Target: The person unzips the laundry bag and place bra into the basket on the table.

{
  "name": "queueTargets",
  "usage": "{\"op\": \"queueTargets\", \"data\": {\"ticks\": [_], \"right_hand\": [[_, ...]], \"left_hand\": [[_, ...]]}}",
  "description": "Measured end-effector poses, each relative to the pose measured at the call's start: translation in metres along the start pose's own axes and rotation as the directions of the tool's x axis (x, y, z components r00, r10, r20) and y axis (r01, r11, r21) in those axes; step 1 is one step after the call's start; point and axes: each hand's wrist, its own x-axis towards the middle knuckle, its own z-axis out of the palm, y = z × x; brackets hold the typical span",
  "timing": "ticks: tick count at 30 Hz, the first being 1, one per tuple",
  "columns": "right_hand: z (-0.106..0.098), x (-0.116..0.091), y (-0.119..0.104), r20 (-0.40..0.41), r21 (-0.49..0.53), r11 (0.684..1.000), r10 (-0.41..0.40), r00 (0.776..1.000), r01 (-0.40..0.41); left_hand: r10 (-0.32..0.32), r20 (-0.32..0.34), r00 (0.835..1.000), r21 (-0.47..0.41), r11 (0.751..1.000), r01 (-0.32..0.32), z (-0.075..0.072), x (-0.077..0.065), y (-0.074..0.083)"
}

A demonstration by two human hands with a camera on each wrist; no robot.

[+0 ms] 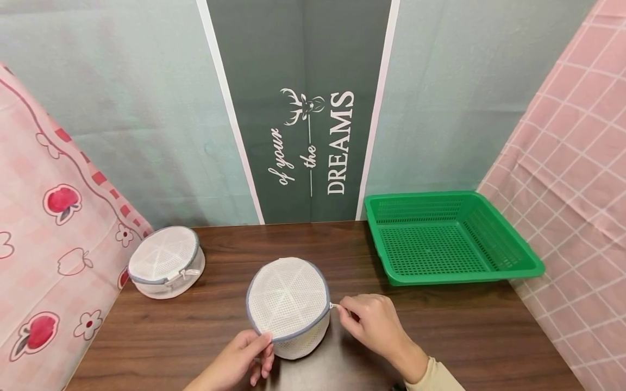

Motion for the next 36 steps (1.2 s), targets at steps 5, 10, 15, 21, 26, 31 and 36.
{"op": "queueTargets", "data": {"ticks": [5, 10, 15, 21, 26, 31, 36], "right_hand": [[-0.0027, 0.0001, 0.0019, 0.024, -0.020, 0.999, 0.036, 0.999, -0.035], [-0.0055, -0.0002, 0.0030, 0.024, -0.026, 0.998, 0.056, 0.998, -0.055], [-0.0060, -0.0009, 0.0020, 0.038, -0.034, 0.998, 0.062, 0.997, -0.061], [-0.0060, -0.0020, 0.0006, 0.042, -0.028, 0.997, 0.070, 0.997, -0.069], [-0.0053, -0.0025, -0.0011, 0.038, -0.025, 0.998, 0.063, 0.997, -0.062], [-0.0051, -0.0018, -0.0024, 0.036, -0.009, 0.999, 0.046, 0.998, -0.046], [-0.0046, -0.0014, -0.0034, 0.025, 0.008, 1.000, 0.015, 1.000, -0.015]], "left_hand": [[-0.005, -0.007, 1.000, -0.004, 1.000, 0.005, 0.0014, 0.0001, -0.0003], [-0.017, -0.017, 1.000, -0.010, 1.000, 0.016, 0.0008, 0.0001, -0.0009], [-0.015, -0.016, 1.000, -0.012, 1.000, 0.015, 0.0000, -0.0002, -0.0013], [-0.019, -0.022, 1.000, -0.015, 1.000, 0.018, -0.0001, -0.0007, -0.0007], [-0.022, -0.028, 0.999, -0.022, 1.000, 0.021, -0.0005, -0.0010, -0.0002], [-0.031, -0.049, 0.998, -0.036, 0.999, 0.029, -0.0006, -0.0009, 0.0004], [-0.020, -0.048, 0.999, -0.055, 0.998, 0.018, -0.0019, -0.0002, -0.0005]]}}
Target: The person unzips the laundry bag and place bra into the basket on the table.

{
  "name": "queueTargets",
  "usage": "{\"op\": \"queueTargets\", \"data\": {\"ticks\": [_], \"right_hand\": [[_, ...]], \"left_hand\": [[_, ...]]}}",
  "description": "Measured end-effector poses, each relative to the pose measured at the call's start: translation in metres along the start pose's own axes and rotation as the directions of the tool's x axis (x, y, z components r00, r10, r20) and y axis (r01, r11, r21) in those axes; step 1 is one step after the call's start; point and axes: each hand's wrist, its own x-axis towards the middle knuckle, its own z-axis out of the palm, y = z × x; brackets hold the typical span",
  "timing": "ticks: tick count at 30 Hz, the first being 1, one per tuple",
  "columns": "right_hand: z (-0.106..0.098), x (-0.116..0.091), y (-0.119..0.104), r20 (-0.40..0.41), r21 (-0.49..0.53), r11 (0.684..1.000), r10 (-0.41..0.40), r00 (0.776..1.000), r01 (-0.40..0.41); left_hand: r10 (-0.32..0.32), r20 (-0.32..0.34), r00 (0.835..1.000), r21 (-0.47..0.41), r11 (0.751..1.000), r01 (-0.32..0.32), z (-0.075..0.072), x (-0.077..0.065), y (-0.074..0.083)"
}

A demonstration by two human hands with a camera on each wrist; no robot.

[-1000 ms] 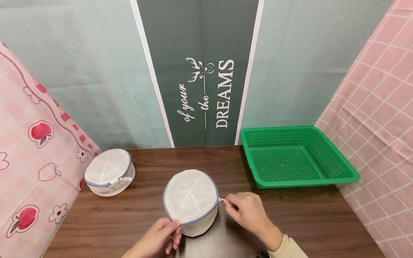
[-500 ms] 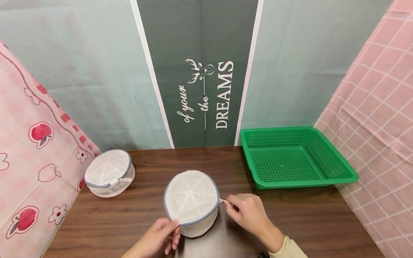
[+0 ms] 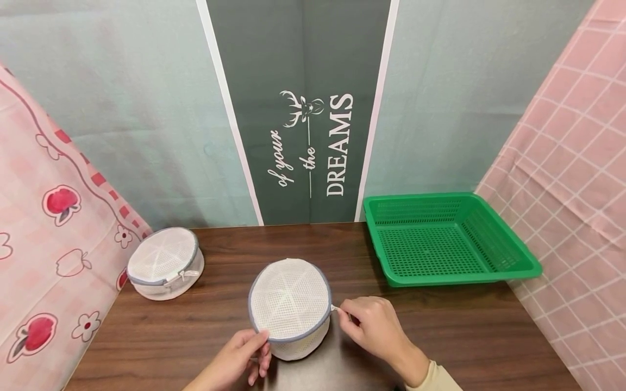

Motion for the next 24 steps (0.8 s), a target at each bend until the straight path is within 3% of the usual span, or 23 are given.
{"op": "queueTargets", "data": {"ticks": [24], "right_hand": [[0.003, -0.001, -0.015, -0.014, 0.034, 0.996, -0.084, 0.996, 0.084]], "left_hand": [[-0.034, -0.031, 0.999, -0.041, 0.999, 0.033, 0.000, 0.001, 0.003]]}}
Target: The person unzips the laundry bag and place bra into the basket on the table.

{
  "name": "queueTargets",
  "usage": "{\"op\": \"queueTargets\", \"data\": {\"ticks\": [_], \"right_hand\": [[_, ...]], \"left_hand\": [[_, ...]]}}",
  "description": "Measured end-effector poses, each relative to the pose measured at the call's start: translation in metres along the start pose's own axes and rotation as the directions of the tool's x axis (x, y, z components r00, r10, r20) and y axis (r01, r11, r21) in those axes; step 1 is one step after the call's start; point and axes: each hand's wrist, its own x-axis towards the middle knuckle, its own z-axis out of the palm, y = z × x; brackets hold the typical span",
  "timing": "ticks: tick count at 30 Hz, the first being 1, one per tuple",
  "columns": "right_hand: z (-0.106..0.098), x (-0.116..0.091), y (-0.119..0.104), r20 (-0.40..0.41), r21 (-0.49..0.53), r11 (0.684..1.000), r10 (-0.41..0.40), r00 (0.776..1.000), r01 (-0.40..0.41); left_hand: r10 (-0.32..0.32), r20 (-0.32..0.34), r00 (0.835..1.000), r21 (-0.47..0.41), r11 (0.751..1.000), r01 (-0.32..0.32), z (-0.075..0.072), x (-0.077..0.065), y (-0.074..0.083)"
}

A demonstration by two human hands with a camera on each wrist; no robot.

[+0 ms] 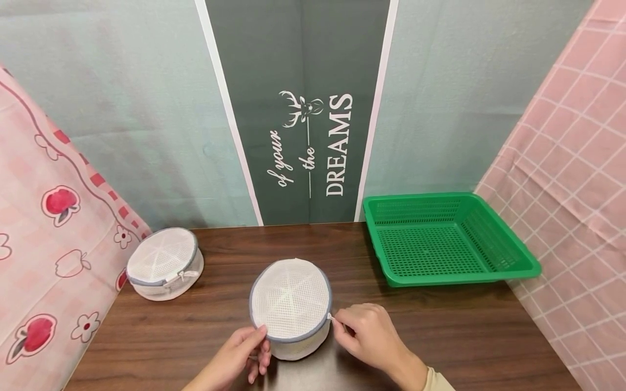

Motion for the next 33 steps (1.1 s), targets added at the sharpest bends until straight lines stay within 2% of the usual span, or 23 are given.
{"op": "queueTargets", "data": {"ticks": [8, 15, 33], "right_hand": [[0.002, 0.002, -0.010, 0.015, 0.046, 0.999, -0.026, 1.000, 0.025], [0.006, 0.005, -0.017, 0.039, 0.067, 0.994, -0.088, 0.995, 0.085], [0.015, 0.011, -0.032, 0.113, 0.177, 0.980, -0.115, 0.987, 0.094]], "left_hand": [[0.010, 0.015, 1.000, 0.021, 1.000, -0.011, 0.000, 0.002, -0.001], [0.029, 0.034, 0.999, 0.025, 0.999, -0.030, 0.001, 0.002, -0.001], [0.041, 0.042, 0.998, 0.048, 0.998, -0.043, 0.009, 0.007, 0.002]]}}
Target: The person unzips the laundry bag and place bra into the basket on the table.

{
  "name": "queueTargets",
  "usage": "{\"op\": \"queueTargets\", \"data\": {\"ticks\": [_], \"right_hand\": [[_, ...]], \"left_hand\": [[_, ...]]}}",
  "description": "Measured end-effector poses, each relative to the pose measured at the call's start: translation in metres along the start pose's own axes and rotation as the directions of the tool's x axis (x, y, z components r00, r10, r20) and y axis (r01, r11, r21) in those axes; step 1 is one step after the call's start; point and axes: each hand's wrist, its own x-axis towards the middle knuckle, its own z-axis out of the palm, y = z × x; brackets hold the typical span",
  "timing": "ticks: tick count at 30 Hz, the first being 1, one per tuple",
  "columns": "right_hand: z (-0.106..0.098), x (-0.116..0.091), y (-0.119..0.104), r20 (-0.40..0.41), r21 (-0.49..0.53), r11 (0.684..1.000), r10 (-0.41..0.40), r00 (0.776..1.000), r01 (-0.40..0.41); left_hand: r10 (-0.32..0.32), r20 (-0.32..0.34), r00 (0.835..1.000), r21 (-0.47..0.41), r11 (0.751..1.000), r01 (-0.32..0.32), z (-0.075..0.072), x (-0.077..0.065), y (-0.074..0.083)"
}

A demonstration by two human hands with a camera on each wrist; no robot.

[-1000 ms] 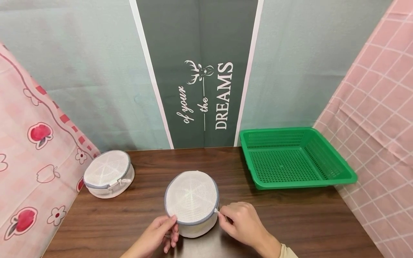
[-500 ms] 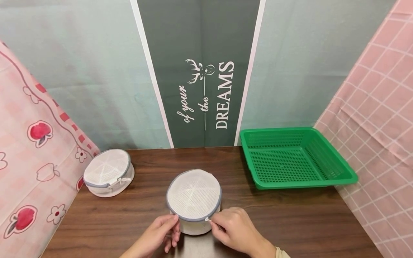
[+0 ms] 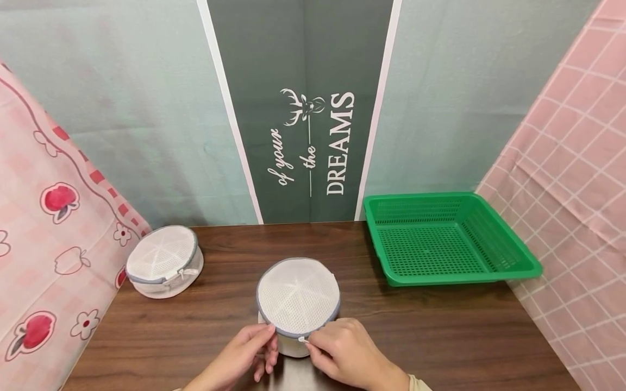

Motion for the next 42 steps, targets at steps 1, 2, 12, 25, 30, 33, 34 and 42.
{"op": "queueTargets", "data": {"ticks": [1, 2, 12, 25, 30, 33, 34, 42], "right_hand": [[0.0003, 0.0004, -0.0004, 0.004, 0.002, 1.000, -0.002, 1.000, 0.002], [0.0007, 0.0007, -0.0007, 0.006, -0.001, 1.000, -0.007, 1.000, 0.007], [0.0036, 0.0031, -0.0057, 0.016, -0.060, 0.997, -0.041, 0.999, 0.042], [0.0042, 0.0035, -0.0077, 0.030, -0.069, 0.997, -0.035, 0.999, 0.037], [0.0037, 0.0027, -0.0076, 0.035, -0.068, 0.997, -0.023, 0.999, 0.025], [0.0035, 0.0023, -0.0071, 0.034, -0.066, 0.998, -0.022, 0.999, 0.024], [0.0036, 0.0022, -0.0067, 0.032, -0.069, 0.997, -0.024, 0.999, 0.026], [0.0039, 0.0011, -0.0036, 0.010, -0.089, 0.995, -0.033, 0.999, 0.033]], "left_hand": [[0.000, 0.003, 1.000, 0.000, 1.000, 0.000, 0.0006, 0.0003, -0.0001], [0.000, 0.007, 1.000, -0.001, 1.000, 0.000, 0.0008, 0.0006, -0.0002], [-0.003, 0.030, 1.000, -0.007, 1.000, 0.003, 0.0021, 0.0020, -0.0020], [0.025, 0.043, 0.999, -0.009, 1.000, -0.025, 0.0034, 0.0020, -0.0026], [0.035, 0.026, 0.999, 0.013, 0.999, -0.035, 0.0036, 0.0021, -0.0038], [0.035, 0.011, 0.999, 0.038, 0.999, -0.035, 0.0034, 0.0022, -0.0049], [0.033, 0.007, 0.999, 0.046, 0.998, -0.034, 0.0032, 0.0022, -0.0053], [0.032, 0.008, 0.999, 0.065, 0.997, -0.032, 0.0035, 0.0023, -0.0053]]}}
